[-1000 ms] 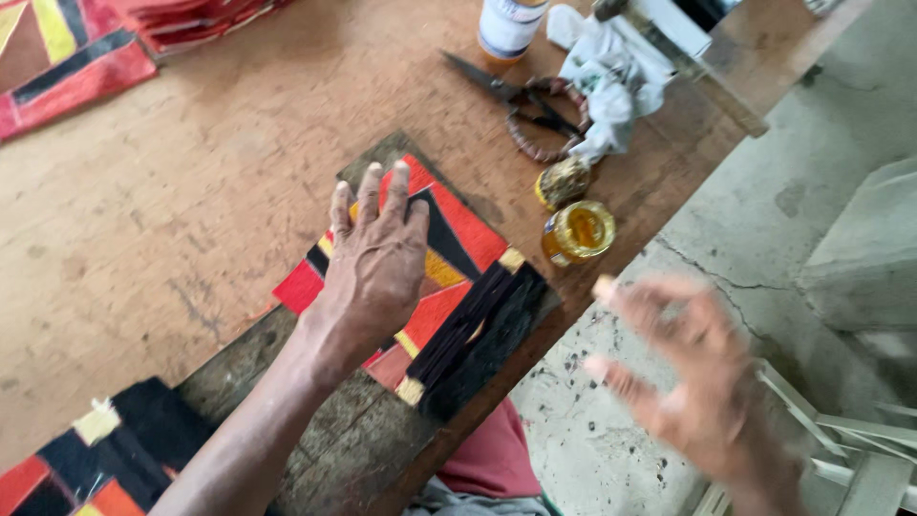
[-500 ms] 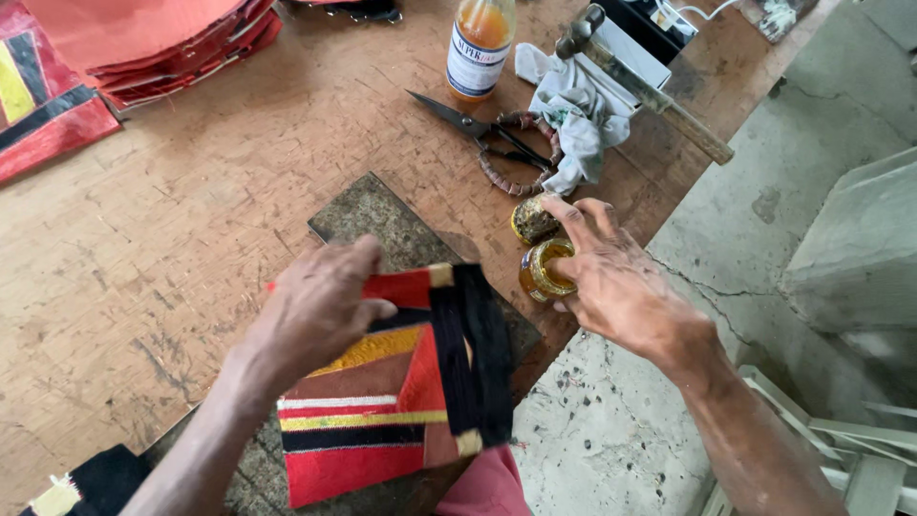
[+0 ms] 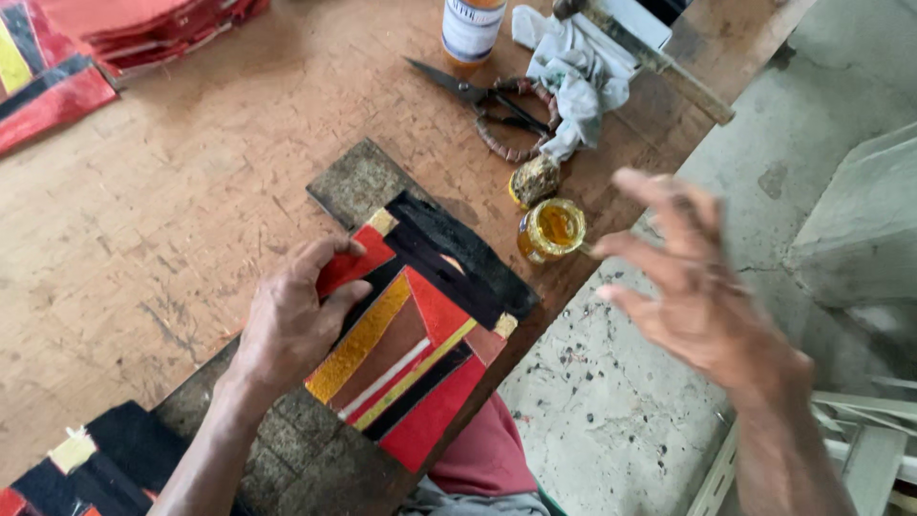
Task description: The person works through a row of colorful patchwork fabric squares on a wooden workbench, pressing and smoothing each piece flat with their palm and fingers. They occasionally reach into a jar of yellowish paste beside the pieces and reposition each square as they finish it, moving down the line of pieces one at a time.
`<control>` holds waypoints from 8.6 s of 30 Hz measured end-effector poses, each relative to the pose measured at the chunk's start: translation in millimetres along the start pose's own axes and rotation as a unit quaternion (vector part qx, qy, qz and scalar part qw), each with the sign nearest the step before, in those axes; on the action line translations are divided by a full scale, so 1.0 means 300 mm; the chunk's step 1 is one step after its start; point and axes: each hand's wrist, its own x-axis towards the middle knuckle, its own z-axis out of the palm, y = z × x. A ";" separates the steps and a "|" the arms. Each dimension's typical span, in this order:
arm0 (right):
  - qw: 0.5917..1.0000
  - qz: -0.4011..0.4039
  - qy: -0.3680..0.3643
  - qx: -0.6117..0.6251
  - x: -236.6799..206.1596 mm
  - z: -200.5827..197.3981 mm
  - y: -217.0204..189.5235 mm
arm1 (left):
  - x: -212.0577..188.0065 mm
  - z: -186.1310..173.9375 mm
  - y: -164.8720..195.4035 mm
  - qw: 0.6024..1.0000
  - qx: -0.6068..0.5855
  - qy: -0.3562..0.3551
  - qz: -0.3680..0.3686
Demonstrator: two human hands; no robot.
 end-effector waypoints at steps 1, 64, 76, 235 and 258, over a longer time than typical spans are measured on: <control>0.999 -0.016 0.024 -0.035 -0.012 -0.027 -0.008 | -0.009 0.002 -0.005 1.000 0.004 -0.002 0.020; 0.945 0.147 -0.230 0.180 -0.198 0.261 -0.292 | -0.051 -0.004 -0.053 0.997 0.044 -0.029 0.062; 0.964 0.095 -0.196 0.150 -0.196 0.271 -0.229 | -0.049 0.002 -0.031 0.997 0.062 -0.026 0.049; 0.807 -0.059 -0.294 0.509 -0.259 0.301 -0.512 | -0.085 0.029 -0.114 0.991 0.039 0.023 0.128; 0.910 0.116 -0.250 0.311 -0.334 0.373 -0.323 | -0.083 0.028 -0.110 0.993 0.045 0.008 0.111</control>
